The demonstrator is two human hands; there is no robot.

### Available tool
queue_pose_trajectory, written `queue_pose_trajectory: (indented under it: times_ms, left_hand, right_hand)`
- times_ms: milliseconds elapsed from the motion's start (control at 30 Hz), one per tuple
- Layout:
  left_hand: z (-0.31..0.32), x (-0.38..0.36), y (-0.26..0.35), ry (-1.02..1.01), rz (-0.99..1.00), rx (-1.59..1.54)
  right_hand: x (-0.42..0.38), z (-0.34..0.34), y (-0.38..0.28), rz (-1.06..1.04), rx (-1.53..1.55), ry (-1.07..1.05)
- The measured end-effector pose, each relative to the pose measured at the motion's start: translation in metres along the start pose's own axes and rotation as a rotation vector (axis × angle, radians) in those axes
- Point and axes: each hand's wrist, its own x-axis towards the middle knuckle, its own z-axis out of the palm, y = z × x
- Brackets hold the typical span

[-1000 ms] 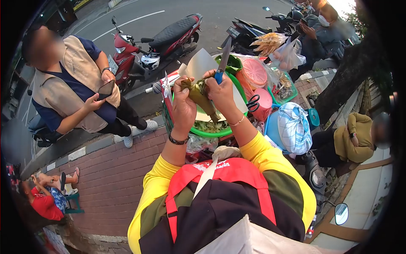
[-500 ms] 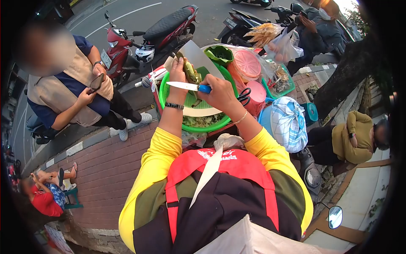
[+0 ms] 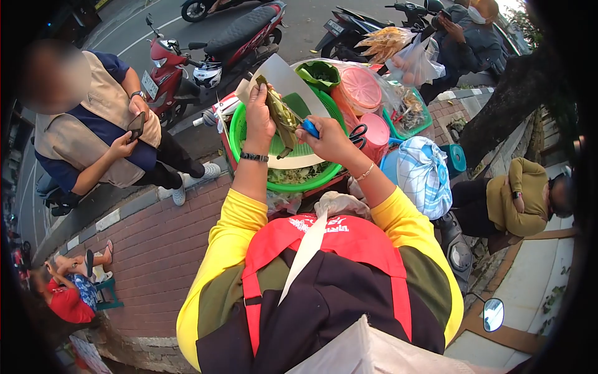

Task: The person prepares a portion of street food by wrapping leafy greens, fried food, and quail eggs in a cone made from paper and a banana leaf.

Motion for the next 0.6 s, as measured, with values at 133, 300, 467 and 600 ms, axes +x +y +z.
queue_pose_trajectory:
  times_ms: [133,300,467,600]
  left_hand:
    - [-0.007,-0.004,0.007,0.113,-0.105,-0.162]
    - [-0.038,0.007,0.010,0.173,-0.164,-0.290]
    - [-0.053,0.008,0.010,0.193,-0.188,-0.362]
    - [-0.042,-0.010,0.017,-0.017,-0.151,-0.441]
  right_hand:
    - [-0.025,0.007,-0.016,0.040,0.039,-0.016]
    - [-0.064,0.019,-0.026,0.043,0.033,0.017]
    - [-0.087,0.019,-0.038,0.010,0.045,0.001]
    - [-0.098,0.018,-0.032,-0.075,-0.118,-0.094]
